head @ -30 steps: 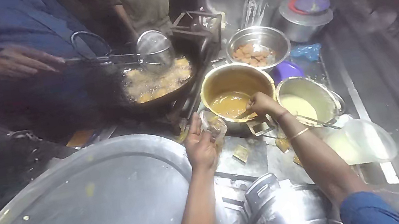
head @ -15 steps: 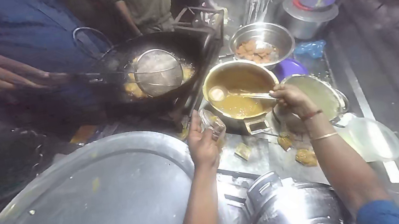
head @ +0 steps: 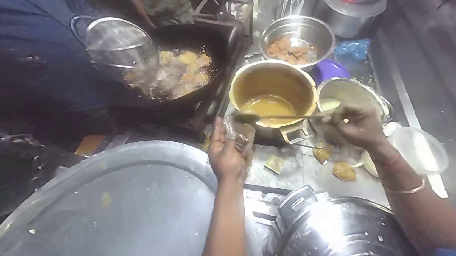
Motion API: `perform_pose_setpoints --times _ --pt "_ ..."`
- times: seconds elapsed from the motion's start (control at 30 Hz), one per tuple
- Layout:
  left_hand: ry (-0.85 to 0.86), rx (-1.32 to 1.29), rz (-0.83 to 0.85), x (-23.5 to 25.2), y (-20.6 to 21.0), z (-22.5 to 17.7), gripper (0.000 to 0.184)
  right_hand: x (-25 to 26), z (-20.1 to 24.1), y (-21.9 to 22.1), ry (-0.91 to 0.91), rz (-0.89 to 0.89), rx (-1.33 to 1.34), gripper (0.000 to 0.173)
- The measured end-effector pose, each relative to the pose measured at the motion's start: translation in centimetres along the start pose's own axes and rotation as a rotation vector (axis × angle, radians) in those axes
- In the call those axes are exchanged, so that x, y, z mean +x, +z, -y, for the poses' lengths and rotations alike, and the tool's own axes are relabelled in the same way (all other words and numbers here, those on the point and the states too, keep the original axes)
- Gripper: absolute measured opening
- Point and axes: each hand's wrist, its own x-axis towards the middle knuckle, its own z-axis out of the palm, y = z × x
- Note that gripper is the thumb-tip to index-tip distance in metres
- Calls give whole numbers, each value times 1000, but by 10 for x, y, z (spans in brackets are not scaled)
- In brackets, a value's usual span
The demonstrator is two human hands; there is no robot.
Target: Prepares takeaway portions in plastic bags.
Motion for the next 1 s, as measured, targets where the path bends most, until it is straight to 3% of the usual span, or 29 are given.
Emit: perform_pose_setpoints --times 0.07,0.13,0.27,0.4,0.5,0.6,0.7,0.77,0.93,1.0 --pt "-13 -11 8 1 1 -1 59 9 -15 -5 248 -108 22 11" --pt "-34 -21 33 -1 -3 1 55 17 -29 1 438 -101 -11 19" --pt "-34 -5 94 -1 -1 0 49 43 -51 32 618 114 -195 33" --pt "-23 75 221 -5 -4 0 47 65 -75 60 748 381 -416 30" --pt "-27 83 312 -22 4 -16 47 54 -34 52 734 443 -529 40" --pt "-61 69 439 -53 13 -47 48 20 41 34 505 413 -388 56" --pt "-61 102 576 -87 16 -77 50 -20 107 31 320 458 27 38" --pt "-52 159 616 -110 8 -91 51 -42 137 29 277 418 70 20" --pt "-54 202 630 -163 -29 -106 44 -98 204 0 307 235 120 15" --pt "-58 288 646 -176 -41 -102 39 -115 213 -3 463 278 106 17"
